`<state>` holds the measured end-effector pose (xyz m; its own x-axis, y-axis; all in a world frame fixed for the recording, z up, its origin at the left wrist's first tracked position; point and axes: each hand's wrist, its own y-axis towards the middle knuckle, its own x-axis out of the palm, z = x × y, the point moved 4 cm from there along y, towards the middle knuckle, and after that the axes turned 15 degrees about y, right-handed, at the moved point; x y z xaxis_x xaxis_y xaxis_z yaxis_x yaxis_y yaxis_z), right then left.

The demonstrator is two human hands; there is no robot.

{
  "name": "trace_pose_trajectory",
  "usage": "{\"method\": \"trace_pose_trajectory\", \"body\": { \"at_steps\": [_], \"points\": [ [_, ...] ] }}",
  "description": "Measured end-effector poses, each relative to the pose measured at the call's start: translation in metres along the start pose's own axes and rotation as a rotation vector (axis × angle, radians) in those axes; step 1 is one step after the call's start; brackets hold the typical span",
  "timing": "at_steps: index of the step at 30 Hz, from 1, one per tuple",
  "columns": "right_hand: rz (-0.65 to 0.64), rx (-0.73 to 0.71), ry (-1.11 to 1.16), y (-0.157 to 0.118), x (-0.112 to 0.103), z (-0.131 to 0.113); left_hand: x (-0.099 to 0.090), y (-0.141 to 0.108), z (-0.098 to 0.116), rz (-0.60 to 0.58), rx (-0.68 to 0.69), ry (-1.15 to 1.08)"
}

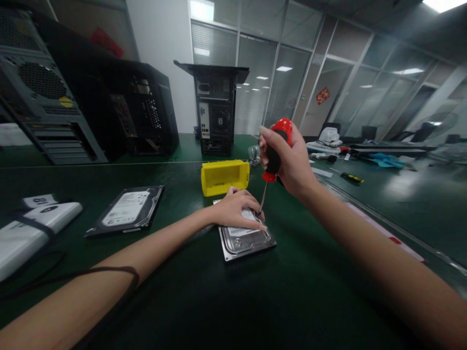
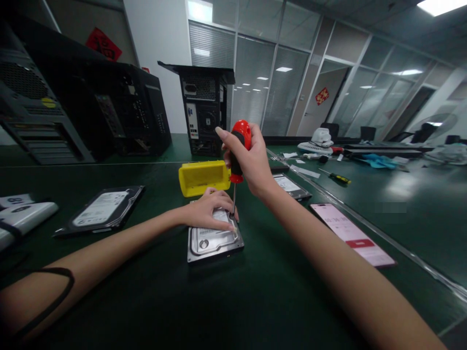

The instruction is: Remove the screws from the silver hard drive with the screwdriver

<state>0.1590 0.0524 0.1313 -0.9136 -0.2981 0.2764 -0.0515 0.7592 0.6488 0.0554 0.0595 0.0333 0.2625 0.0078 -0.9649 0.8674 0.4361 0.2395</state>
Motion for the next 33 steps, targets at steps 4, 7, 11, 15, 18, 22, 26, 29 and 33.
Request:
{"method": "trace_pose_trajectory", "body": {
  "at_steps": [4, 7, 11, 15, 18, 22, 26, 29, 33],
  "points": [
    [-0.043, 0.016, 0.053, -0.0008, 0.0042, -0.0028, 0.0001, 0.0005, -0.0003, 0.011, 0.001, 0.008],
    [-0.076, 0.038, 0.083, 0.0, 0.0063, -0.0036, 0.0008, 0.0009, -0.0002, 0.008, 0.005, 0.008],
    [-0.066, 0.039, 0.108, 0.0028, 0.0032, -0.0022, 0.0019, 0.001, -0.0005, 0.008, 0.004, 0.008],
    [-0.035, 0.004, 0.172, 0.0052, -0.002, -0.0003, 0.0022, 0.0011, -0.0015, 0.009, -0.003, 0.004],
    [-0.017, -0.042, 0.15, 0.005, -0.0034, 0.0003, 0.0022, 0.0014, -0.002, 0.005, -0.005, 0.0],
    [-0.034, -0.08, 0.111, 0.003, -0.0012, 0.0001, 0.0026, 0.0012, -0.0017, -0.003, -0.008, 0.0],
    [-0.041, -0.045, 0.112, 0.0026, 0.0003, -0.0001, 0.0019, 0.0008, -0.0009, -0.003, -0.011, 0.001],
    [-0.034, -0.005, 0.142, 0.0035, -0.0009, 0.001, 0.0013, 0.0009, -0.0007, -0.008, -0.012, -0.002],
    [-0.062, 0.007, 0.129, 0.0049, -0.0033, 0.0044, 0.0011, 0.0011, -0.0012, 0.0, -0.009, -0.001]
  ]
}}
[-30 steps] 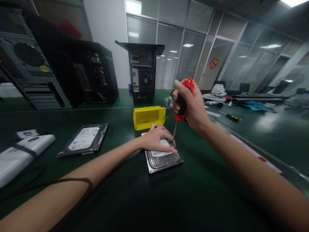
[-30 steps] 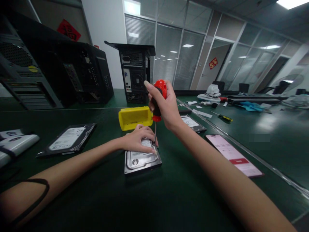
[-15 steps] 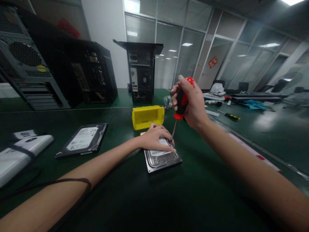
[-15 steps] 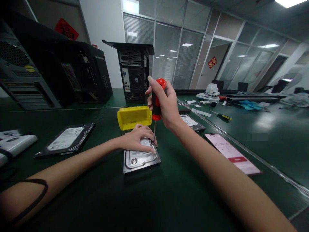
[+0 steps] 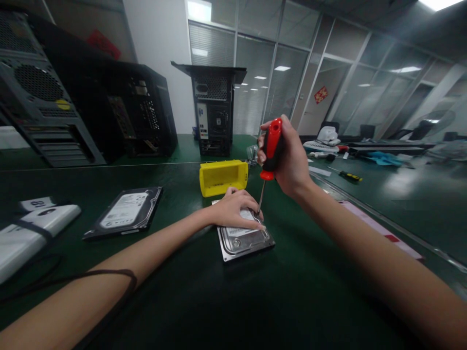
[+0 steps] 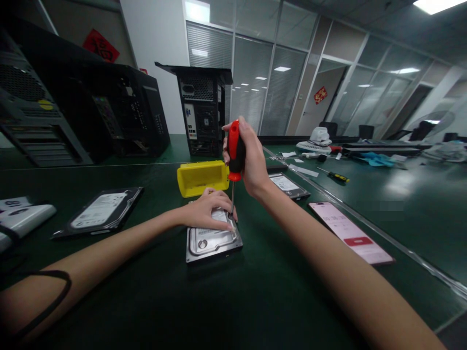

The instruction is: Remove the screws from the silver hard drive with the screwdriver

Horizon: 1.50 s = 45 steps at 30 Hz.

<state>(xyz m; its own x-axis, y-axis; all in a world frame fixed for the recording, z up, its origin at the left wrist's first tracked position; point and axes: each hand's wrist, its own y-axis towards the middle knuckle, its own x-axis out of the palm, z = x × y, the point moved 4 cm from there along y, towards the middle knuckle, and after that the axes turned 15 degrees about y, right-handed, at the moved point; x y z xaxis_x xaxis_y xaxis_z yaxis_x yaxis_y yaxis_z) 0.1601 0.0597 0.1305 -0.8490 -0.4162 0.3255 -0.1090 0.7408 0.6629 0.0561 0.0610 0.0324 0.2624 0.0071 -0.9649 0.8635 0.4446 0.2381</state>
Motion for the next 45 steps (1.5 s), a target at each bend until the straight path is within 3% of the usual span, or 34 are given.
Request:
{"method": "trace_pose_trajectory", "body": {
  "at_steps": [8, 27, 35, 45],
  "points": [
    [0.085, -0.052, 0.035, 0.001, -0.001, -0.001, 0.0, 0.0, 0.001, 0.01, -0.001, -0.012],
    [-0.012, -0.008, 0.073, -0.004, 0.002, -0.001, -0.004, 0.0, 0.004, -0.015, 0.009, -0.025],
    [0.07, 0.006, 0.059, -0.002, 0.0, 0.003, -0.002, 0.0, 0.004, -0.019, -0.004, -0.021],
    [0.013, -0.04, -0.019, -0.006, 0.008, -0.001, -0.003, 0.0, 0.003, -0.023, 0.009, 0.014]
  ]
}}
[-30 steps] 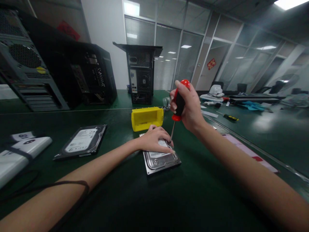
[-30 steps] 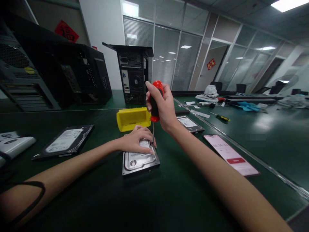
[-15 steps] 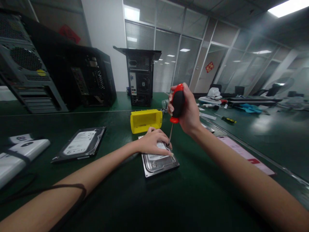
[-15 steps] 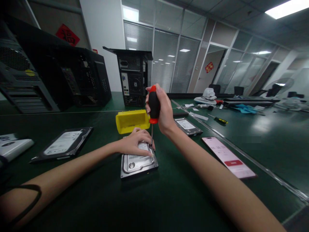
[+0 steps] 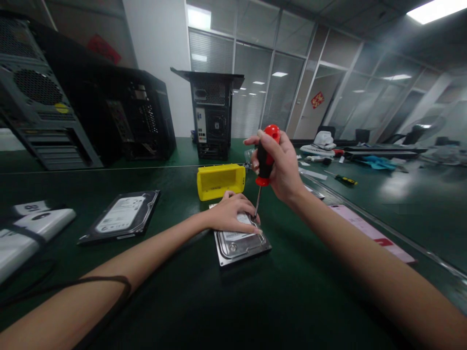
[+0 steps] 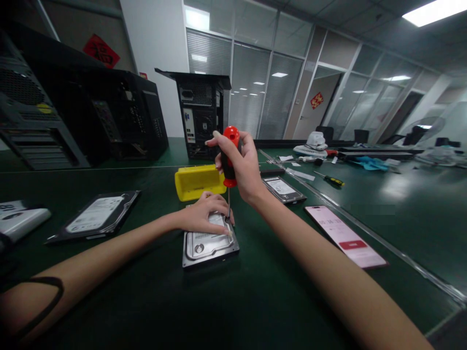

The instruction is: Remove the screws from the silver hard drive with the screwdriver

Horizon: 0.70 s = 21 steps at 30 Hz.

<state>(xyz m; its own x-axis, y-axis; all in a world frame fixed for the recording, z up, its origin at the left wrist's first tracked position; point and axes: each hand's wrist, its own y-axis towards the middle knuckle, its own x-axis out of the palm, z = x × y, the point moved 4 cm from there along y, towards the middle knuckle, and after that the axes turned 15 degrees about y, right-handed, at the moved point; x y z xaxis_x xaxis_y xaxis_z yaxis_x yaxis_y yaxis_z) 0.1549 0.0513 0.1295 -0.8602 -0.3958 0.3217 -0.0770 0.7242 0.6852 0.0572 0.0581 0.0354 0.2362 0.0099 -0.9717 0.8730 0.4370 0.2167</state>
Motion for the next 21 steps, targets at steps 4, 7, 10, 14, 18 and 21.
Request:
{"method": "trace_pose_trajectory", "body": {
  "at_steps": [4, 7, 10, 14, 18, 21],
  "points": [
    [-0.014, -0.001, 0.015, 0.0, 0.0, 0.001, 0.0, 0.0, 0.0, -0.001, -0.007, -0.002],
    [-0.034, -0.01, 0.033, 0.001, -0.001, 0.002, 0.001, 0.0, 0.0, 0.01, 0.0, -0.012],
    [-0.043, -0.025, -0.009, 0.002, -0.003, 0.001, 0.001, 0.0, -0.001, 0.009, -0.005, -0.014],
    [-0.051, 0.0, -0.021, 0.004, -0.006, -0.001, 0.001, 0.0, -0.001, 0.011, -0.014, -0.013],
    [-0.05, -0.028, -0.051, 0.005, -0.01, -0.003, 0.001, 0.0, -0.001, 0.013, -0.016, -0.016],
    [-0.047, -0.064, -0.112, 0.007, -0.014, -0.004, 0.001, -0.001, -0.001, 0.016, -0.011, -0.022]
  ]
}}
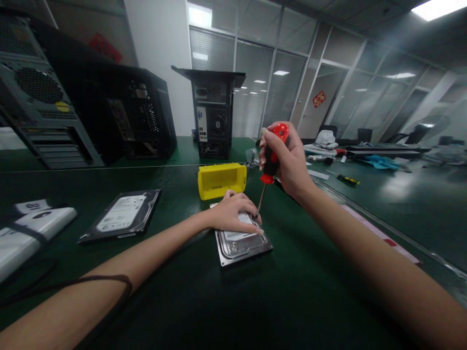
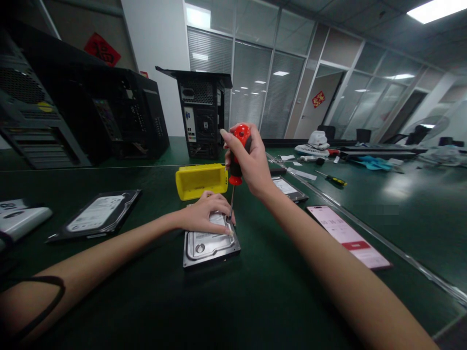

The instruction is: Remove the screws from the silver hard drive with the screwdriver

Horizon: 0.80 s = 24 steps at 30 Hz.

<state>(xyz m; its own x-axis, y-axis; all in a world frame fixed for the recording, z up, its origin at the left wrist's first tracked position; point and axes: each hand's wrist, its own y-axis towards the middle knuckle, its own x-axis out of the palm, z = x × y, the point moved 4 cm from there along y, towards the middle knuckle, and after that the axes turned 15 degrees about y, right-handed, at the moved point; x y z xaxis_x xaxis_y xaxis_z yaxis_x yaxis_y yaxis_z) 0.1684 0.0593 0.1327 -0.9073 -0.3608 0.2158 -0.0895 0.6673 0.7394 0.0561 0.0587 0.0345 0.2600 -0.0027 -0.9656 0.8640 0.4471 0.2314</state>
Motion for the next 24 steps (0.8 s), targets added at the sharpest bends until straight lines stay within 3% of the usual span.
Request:
{"method": "trace_pose_trajectory", "body": {
  "at_steps": [14, 20, 24],
  "points": [
    [-0.142, 0.083, -0.004, 0.002, 0.004, 0.0, 0.001, 0.001, -0.002, 0.009, 0.006, 0.009],
    [-0.091, 0.121, 0.017, 0.003, 0.001, -0.006, 0.002, 0.001, -0.002, -0.001, 0.007, 0.004],
    [-0.122, 0.147, 0.004, 0.003, -0.001, -0.006, 0.002, 0.001, -0.002, 0.002, 0.006, 0.004]
  ]
}}
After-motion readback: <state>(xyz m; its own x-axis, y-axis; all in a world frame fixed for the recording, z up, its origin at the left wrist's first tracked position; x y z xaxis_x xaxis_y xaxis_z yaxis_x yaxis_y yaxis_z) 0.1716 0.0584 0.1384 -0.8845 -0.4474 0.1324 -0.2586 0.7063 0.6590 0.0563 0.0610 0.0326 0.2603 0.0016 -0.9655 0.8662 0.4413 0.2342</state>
